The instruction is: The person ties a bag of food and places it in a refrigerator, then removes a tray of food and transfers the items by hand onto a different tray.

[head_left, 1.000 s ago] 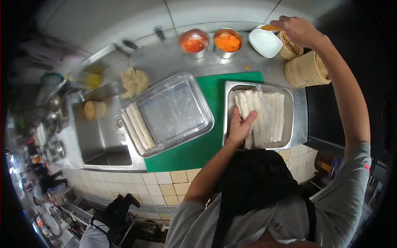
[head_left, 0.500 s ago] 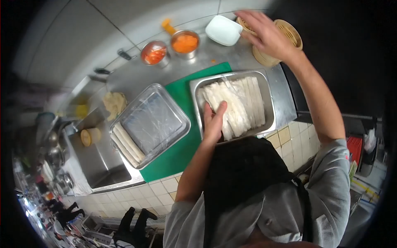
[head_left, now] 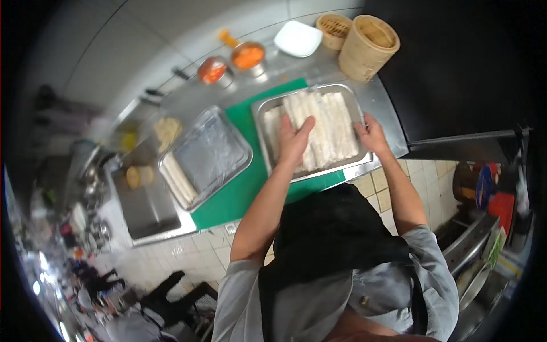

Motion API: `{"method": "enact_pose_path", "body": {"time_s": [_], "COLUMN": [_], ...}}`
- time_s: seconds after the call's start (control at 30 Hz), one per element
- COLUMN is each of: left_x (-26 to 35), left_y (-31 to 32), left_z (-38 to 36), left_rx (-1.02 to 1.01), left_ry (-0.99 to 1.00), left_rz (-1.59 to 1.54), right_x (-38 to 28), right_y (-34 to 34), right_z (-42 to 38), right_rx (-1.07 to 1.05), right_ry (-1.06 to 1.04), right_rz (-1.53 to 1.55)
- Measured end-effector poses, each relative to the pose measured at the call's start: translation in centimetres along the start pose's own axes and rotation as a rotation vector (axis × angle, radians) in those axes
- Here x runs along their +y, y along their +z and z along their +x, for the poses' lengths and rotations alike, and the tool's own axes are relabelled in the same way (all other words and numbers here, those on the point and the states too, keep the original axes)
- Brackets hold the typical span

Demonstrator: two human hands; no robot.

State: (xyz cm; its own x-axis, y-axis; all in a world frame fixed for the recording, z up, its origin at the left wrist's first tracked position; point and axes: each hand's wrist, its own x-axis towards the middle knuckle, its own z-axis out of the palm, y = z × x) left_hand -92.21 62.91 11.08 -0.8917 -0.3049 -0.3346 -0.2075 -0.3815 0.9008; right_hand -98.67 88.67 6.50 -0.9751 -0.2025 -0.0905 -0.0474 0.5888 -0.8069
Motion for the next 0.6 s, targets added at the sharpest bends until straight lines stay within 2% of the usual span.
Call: {"method": "enact_pose_path", "body": {"time_s": [0.03,0.1,0.23,0.3,0.37,0.43,0.5,0.57,0.6], "left_x": [0.3,1.5,2.4,2.4,2.5,2.9,3.6,4.0,3.9], "left_y": [0.5,2.1,4.9,5.4,5.5,5.4,5.0,4.2,3.7], "left_z": [-0.2,-1.0,-2.1,-1.8,-2.0,-2.3,-2.5,-2.7,-2.8], "left_rx": [0.039,-0.025,0.003,0.007,0.014,-0.002,0.006,-0.053,-0.041], "left_ry": [0.01,0.127,0.098,0.086,0.068,0.06,0.038,-0.022,-0.014], "left_rz": [0.007,-0.018,-0.067,-0.088,-0.11,-0.255,-0.223,-0.33,-0.34], "right_x": [0.2,1.5,7.2,8.2,5.8,7.1,11.1,11.0,11.2], "right_y": [-0.2,-1.1,-3.3,-5.4,-8.2,-9.6,-10.3,-11.3,-11.8], "right_z": [0.4,1.0,1.8,1.7,1.0,0.6,0.7,-1.0,-1.3], "right_rx": [0.01,-0.002,0.121,0.122,0.016,0.038,0.137,0.104,0.136], "right_ry": [0.047,0.012,-0.054,0.003,0.173,0.131,0.024,0.081,0.004], "right_rz": [0.071,0.121,0.117,0.078,0.11,0.14,0.007,0.058,-0.106]}}
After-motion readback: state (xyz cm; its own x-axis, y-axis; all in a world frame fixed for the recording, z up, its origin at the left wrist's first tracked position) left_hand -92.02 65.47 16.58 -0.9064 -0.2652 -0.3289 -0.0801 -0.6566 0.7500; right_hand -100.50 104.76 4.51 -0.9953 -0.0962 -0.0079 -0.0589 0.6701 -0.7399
